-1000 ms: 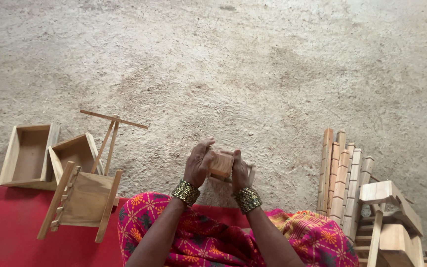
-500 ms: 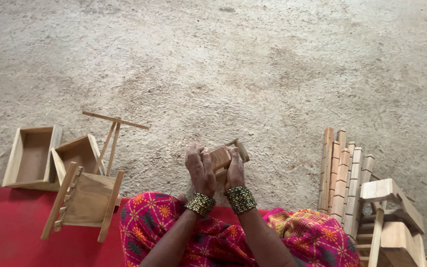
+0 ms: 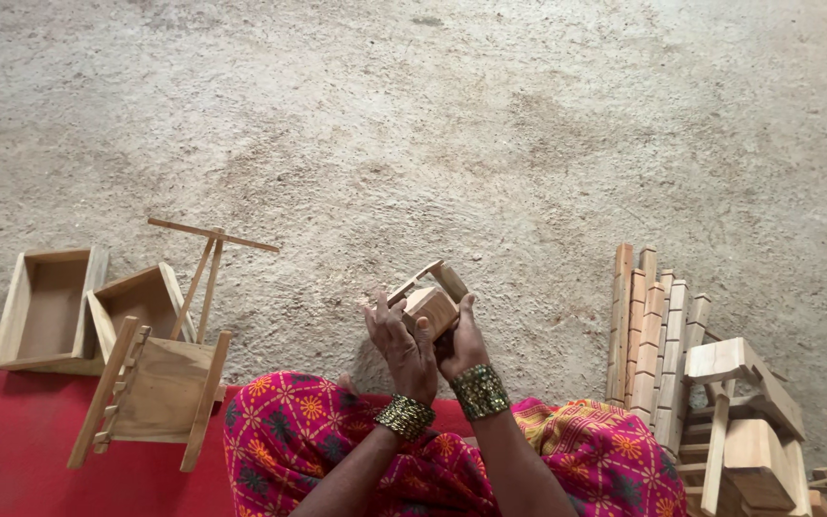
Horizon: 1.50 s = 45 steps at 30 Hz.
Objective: The person assembles small wooden furniture pieces, including a rocking horse and a miniature chair, by hand. They fit parts together, adjust components, and place finished items aside on the floor.
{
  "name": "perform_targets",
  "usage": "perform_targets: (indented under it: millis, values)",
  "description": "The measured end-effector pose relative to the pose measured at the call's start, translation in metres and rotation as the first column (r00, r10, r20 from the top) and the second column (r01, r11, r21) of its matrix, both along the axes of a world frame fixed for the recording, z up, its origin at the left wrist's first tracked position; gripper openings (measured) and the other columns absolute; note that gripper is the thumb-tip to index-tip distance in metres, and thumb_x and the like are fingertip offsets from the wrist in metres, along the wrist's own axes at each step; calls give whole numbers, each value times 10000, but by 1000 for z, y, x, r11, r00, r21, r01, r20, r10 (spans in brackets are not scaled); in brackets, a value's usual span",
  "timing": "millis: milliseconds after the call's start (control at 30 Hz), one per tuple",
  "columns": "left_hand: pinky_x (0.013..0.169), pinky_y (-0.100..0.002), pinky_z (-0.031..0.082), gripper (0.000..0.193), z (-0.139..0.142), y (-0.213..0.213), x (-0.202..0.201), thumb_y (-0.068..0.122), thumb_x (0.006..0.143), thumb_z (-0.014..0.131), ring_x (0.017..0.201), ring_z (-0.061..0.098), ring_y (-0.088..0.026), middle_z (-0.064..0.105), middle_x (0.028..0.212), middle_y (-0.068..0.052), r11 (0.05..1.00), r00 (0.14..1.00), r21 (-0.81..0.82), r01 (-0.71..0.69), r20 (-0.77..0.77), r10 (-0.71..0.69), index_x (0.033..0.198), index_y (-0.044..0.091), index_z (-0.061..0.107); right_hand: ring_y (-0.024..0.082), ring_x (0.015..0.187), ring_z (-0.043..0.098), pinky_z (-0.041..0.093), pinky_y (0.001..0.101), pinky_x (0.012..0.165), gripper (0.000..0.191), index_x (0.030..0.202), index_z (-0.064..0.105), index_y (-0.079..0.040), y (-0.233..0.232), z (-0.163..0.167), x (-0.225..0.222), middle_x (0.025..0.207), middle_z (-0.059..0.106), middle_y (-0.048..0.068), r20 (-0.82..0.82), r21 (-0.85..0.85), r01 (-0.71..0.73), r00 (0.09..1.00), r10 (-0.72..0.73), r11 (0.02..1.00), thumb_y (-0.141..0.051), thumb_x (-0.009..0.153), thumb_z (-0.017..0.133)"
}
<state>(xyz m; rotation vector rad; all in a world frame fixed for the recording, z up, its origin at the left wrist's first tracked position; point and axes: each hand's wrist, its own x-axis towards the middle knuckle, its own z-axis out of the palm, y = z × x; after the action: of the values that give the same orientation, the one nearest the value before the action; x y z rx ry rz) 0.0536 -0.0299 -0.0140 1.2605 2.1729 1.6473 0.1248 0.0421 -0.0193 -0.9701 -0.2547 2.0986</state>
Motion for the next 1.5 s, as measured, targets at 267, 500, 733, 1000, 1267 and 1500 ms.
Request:
perform_targets:
  millis: [267,500,733,1000,1267,1500]
  values:
    - [1244,-586,158,571,5,-5,-2,525,1062,383,1556,127,-450,295,1639,-204,999,990,-51,12,-143,-19,1408,74,437,219,1167,620,545,366,976,589,1462,435,27,-26,15,7,1310,609,136,271,261,-167,958,94,951,-404,1065,491]
    - [1224,-636,180,542,1,-26,-5,489,1043,399,1501,286,-411,446,1506,-188,990,938,-139,33,-338,-78,1387,74,462,205,1045,710,610,322,900,443,1357,537,7,-29,7,9,1174,703,132,231,369,-82,973,-6,926,-285,1024,532]
    - [1161,-541,368,445,-8,-54,-2,42,852,684,1445,429,-406,497,1472,-237,991,970,52,121,-217,-107,1258,81,504,192,808,739,639,313,711,380,1198,651,68,-13,-11,20,964,748,129,314,435,-161,949,19,886,-274,1062,556]
    - [1157,-486,461,613,7,-52,-22,100,774,800,1421,452,-409,435,1501,-248,961,932,-39,273,-236,-274,1280,102,454,117,864,717,606,257,755,351,1238,679,39,9,-30,36,1030,765,81,374,439,-290,920,121,851,-215,1050,527]
    - [1013,-503,490,1173,23,-44,-66,360,625,932,1263,490,-374,489,1382,-213,881,863,-248,403,-219,-456,1512,35,238,144,1061,682,566,284,908,405,1342,610,7,9,-18,36,1177,715,98,437,420,-542,824,361,728,-268,1070,492]
    - [1025,-501,454,1148,21,-53,-56,512,649,932,1179,513,-312,525,1332,-176,900,818,-151,409,-377,-435,1492,80,285,116,1046,707,587,251,902,386,1388,613,-102,2,4,33,1179,762,72,754,532,-668,653,68,521,-148,1028,481]
